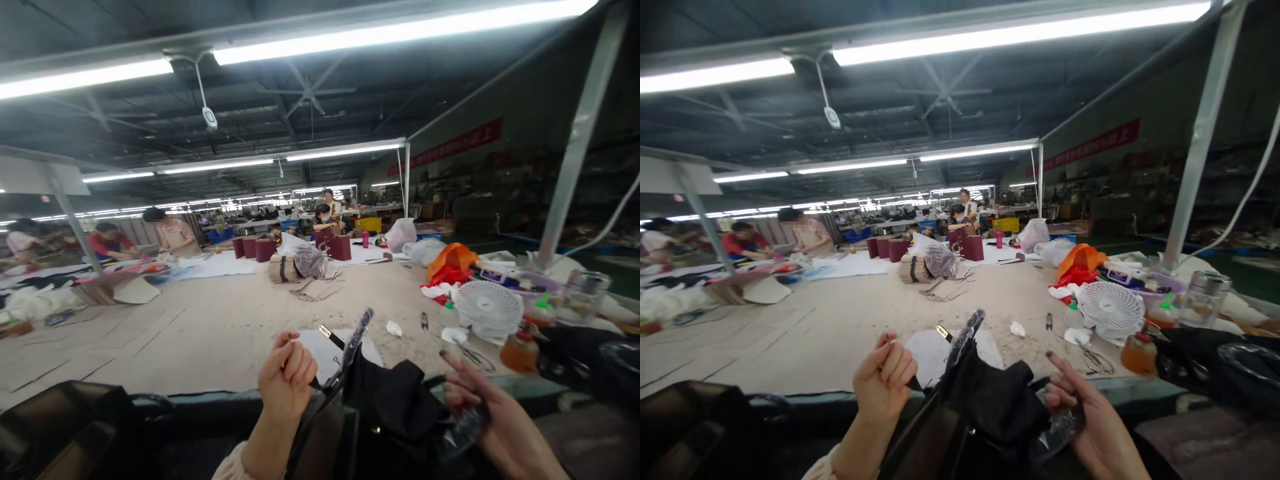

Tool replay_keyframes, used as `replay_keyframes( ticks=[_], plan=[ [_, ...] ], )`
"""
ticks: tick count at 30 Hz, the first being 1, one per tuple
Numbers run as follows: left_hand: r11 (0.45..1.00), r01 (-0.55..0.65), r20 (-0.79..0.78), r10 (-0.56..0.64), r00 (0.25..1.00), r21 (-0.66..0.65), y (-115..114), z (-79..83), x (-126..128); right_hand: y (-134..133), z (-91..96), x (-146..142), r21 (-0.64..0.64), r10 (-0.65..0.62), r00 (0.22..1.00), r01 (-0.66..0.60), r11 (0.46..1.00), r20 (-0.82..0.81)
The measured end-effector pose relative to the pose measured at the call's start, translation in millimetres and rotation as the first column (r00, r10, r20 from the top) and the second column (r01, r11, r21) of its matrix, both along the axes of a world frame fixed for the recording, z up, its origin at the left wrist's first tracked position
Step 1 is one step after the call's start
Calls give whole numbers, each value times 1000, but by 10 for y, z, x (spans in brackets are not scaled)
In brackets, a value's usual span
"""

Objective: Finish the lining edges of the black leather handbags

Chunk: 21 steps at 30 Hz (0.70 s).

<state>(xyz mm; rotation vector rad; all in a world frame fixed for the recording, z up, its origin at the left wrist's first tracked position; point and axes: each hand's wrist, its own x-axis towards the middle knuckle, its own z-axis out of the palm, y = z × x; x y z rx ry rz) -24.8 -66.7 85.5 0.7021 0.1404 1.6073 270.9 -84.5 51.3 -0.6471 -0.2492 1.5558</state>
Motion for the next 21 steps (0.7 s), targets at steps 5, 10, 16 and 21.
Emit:
replay_keyframes(
  ticks=[5, 10, 16, 21],
  plan=[
    [863, 240, -1, -268, 963, -445, -125, -477, 79, -196, 654, -125, 290, 56, 965, -132, 948, 255],
    [720, 402, -43, -513, 857, -565, -329, -803, 212, -331, 896, -199, 398, 48, 845, -299, 867, 532],
    [805, 333, -175, -466, 867, -491, -410, -595, 257, -319, 877, 75, 377, -157, 708, -164, 912, 688],
    [883, 387, -68, -418, 906, -266, -460, 27, 279, -547, 837, 649, 434, -372, 669, 81, 897, 644]
  ],
)
